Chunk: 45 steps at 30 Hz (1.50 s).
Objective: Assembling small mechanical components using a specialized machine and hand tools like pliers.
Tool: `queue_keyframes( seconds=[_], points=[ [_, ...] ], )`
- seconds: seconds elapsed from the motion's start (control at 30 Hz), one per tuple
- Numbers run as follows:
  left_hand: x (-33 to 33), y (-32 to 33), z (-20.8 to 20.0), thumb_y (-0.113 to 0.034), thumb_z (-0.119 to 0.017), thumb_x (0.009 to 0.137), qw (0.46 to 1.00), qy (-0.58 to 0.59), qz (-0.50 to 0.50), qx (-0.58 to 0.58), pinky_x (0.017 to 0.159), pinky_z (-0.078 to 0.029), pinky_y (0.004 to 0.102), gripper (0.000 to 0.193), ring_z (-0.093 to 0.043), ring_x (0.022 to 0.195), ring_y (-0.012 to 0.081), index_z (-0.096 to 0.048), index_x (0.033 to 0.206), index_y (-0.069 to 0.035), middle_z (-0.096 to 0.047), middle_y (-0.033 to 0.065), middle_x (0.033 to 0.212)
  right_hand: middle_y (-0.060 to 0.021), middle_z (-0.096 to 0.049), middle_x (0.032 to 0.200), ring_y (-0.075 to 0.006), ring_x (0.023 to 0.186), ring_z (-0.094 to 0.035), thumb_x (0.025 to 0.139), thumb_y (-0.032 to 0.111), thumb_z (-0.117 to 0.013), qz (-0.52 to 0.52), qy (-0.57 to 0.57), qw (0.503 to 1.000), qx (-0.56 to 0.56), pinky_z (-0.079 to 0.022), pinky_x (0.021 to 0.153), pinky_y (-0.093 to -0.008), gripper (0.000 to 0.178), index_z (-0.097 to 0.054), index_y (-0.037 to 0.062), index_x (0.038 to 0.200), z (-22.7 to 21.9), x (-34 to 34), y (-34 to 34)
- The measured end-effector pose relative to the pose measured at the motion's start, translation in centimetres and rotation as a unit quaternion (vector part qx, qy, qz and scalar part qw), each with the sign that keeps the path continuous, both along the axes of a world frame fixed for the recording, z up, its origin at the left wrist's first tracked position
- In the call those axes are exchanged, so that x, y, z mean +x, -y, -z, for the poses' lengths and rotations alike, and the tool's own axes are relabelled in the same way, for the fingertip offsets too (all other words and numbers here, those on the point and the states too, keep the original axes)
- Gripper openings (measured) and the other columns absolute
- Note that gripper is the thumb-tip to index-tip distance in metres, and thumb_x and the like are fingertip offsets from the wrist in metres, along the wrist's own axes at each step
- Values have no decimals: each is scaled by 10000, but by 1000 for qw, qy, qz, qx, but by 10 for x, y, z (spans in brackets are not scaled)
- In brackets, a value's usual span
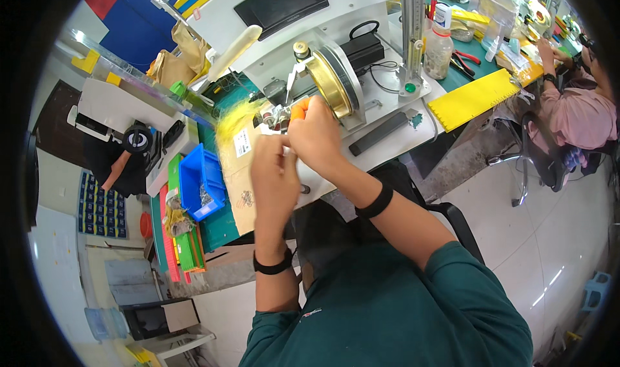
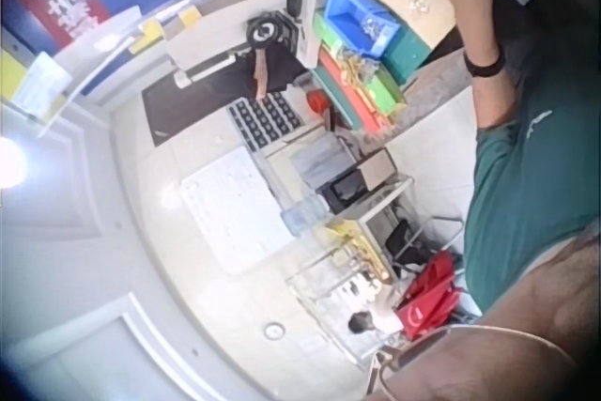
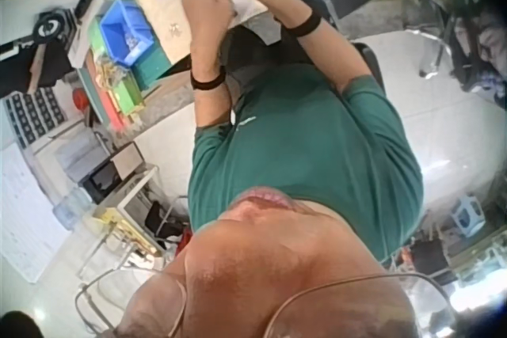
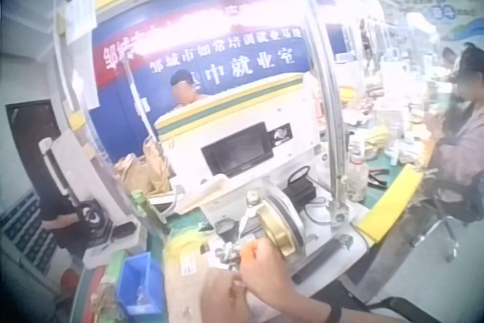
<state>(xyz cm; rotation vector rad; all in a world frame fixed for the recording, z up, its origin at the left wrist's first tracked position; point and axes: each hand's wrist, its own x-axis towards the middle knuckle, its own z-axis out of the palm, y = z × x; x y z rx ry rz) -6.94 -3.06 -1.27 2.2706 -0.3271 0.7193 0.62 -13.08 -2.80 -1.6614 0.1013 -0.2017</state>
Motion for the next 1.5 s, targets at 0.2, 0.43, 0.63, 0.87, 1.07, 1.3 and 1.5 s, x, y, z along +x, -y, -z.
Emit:
queue_keyframes(
  seconds=[0.2, 0.43, 0.63, 0.87, 1.07, 1.3, 1.5],
  points=[
    [58, -41, -64, 1, -778, 880, 995, -43, 41, -77, 643, -381, 209, 264, -416, 715, 36, -729, 1138, -30, -416, -54, 841, -228, -694, 1089, -418, 1084, -657, 899, 90, -602, 46, 23, 999, 8, -495, 960, -486, 207, -642, -20, 1070, 21, 30, -10],
    [126, -62, -78, -15, -794, 865, 931, -283, 226, -49, 674, -456, 220, 225, -489, 705, 32, -800, 1089, 6, -466, -86, 746, -242, -692, 1127, -421, 1104, -655, 944, 135, -621, 13, 3, 999, 43, -498, 980, -485, 212, -672, -10, 1090, 41, 51, -22],
    [145, -58, -65, -21, -716, 949, 883, -372, 283, -37, 704, -502, 250, 66, -587, 755, 37, -751, 996, 9, -665, -37, 819, -238, -710, 1102, -405, 1069, -676, 958, 156, -637, -2, -21, 996, 83, -518, 937, -477, 214, -674, -18, 1076, 38, 49, -22],
    [87, -24, -74, -17, -655, 945, 969, 0, 95, 228, 761, -504, 418, 14, -657, 862, 300, -656, 935, -8, -663, 125, 937, -211, -726, 1045, -393, 951, -704, 1011, 179, -629, 23, 23, 994, 107, -537, 850, -458, 213, -661, -15, 1093, 16, -3, -11],
    [34, 13, -52, -43, -636, 966, 982, 107, -47, 148, 755, -423, 506, 71, -550, 871, 424, -585, 959, 6, -564, 205, 941, -148, -678, 908, -329, 789, -688, 952, 44, -718, 34, 162, 986, -11, -527, 660, -374, 122, -634, 14, 1035, 4, -96, 33],
    [25, 20, -2, -10, -622, 974, 992, 90, -56, 71, 762, -443, 490, 66, -546, 869, 409, -570, 937, 7, -537, 190, 930, -101, -609, 888, -291, 680, -669, 883, 143, -778, 71, 276, 892, -351, -527, 576, -405, 340, -644, 54, 1182, 20, -68, 50],
    [24, 16, -1, -13, -628, 978, 991, 96, -55, 76, 760, -450, 469, 61, -546, 868, 387, -583, 941, 6, -534, 175, 915, -122, -646, 873, -312, 729, -704, 816, 84, -735, 23, 212, 884, -415, -561, 609, -414, 192, -649, 52, 984, 48, -47, 42]
  ],
)
